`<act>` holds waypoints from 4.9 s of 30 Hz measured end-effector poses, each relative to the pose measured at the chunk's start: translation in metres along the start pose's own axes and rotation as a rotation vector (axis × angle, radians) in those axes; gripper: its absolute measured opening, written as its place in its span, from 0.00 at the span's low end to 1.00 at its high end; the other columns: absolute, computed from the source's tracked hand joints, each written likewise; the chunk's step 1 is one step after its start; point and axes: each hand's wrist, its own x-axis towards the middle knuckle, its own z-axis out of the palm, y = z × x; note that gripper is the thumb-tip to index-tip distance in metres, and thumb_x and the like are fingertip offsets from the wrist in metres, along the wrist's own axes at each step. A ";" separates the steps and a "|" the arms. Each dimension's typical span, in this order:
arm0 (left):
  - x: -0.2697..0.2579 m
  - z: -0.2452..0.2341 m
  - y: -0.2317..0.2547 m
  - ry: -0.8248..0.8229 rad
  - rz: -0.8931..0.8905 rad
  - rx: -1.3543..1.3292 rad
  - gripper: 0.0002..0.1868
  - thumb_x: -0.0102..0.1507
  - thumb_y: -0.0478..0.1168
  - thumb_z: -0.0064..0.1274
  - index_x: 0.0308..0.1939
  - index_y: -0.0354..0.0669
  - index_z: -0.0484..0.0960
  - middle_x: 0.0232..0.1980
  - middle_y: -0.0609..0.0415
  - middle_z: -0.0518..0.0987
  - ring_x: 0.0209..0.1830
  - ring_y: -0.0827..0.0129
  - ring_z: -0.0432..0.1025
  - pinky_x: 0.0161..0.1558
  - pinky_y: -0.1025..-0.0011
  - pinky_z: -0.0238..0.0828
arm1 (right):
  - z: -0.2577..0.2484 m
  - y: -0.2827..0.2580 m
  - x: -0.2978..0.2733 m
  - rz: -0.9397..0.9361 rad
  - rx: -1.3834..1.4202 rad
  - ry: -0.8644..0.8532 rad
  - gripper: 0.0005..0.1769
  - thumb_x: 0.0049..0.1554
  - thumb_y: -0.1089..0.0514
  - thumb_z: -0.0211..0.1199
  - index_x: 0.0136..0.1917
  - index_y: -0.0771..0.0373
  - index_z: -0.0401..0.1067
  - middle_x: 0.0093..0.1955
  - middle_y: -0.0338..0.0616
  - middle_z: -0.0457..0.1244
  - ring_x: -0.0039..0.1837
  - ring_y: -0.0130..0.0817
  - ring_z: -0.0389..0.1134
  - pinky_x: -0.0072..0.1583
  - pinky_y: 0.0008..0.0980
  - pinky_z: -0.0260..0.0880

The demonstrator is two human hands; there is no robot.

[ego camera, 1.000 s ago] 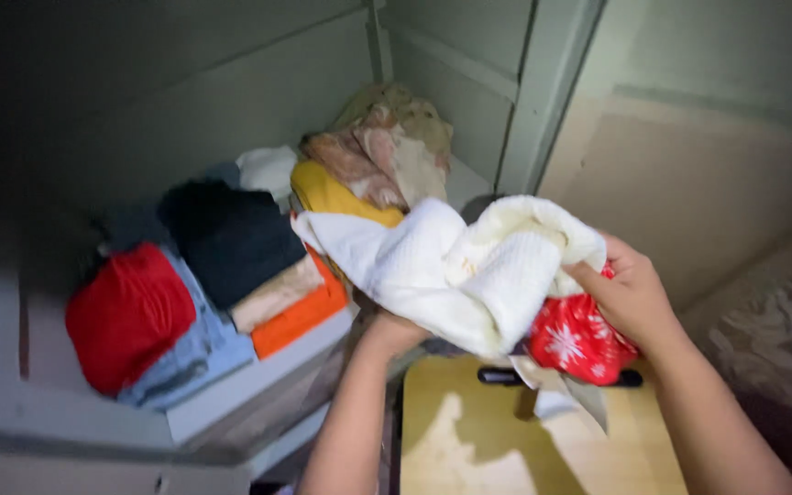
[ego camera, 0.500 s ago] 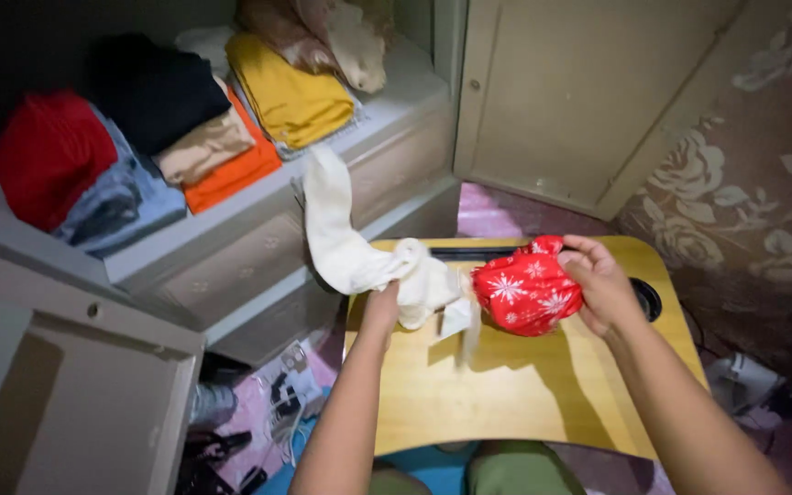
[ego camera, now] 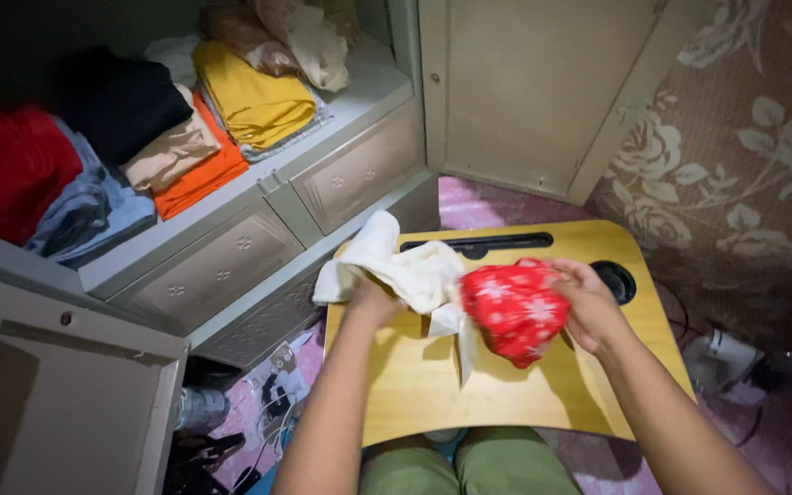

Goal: Folding various items of clothing and placing them in a drawer.

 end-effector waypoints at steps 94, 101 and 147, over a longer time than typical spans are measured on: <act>0.039 0.066 0.162 0.005 -0.157 -0.914 0.25 0.53 0.38 0.65 0.55 0.43 0.80 0.49 0.47 0.85 0.45 0.61 0.81 0.48 0.65 0.79 | -0.047 -0.080 -0.038 0.015 -0.021 -0.401 0.19 0.57 0.62 0.58 0.61 0.71 0.70 0.55 0.57 0.70 0.55 0.44 0.73 0.60 0.48 0.74; 0.056 0.158 0.226 -0.406 -0.441 -1.764 0.28 0.61 0.38 0.57 0.66 0.46 0.71 0.51 0.45 0.82 0.44 0.60 0.78 0.43 0.58 0.77 | -0.068 -0.073 -0.039 -0.005 0.055 -0.528 0.26 0.51 0.66 0.63 0.64 0.72 0.69 0.58 0.55 0.70 0.56 0.44 0.73 0.60 0.47 0.72; -0.082 -0.054 -0.037 0.199 -0.121 -0.127 0.22 0.47 0.40 0.69 0.42 0.40 0.80 0.47 0.39 0.77 0.47 0.40 0.73 0.42 0.51 0.70 | 0.080 0.128 0.079 0.115 -0.454 -0.371 0.08 0.55 0.62 0.68 0.38 0.58 0.69 0.35 0.30 0.61 0.37 0.22 0.59 0.39 0.25 0.59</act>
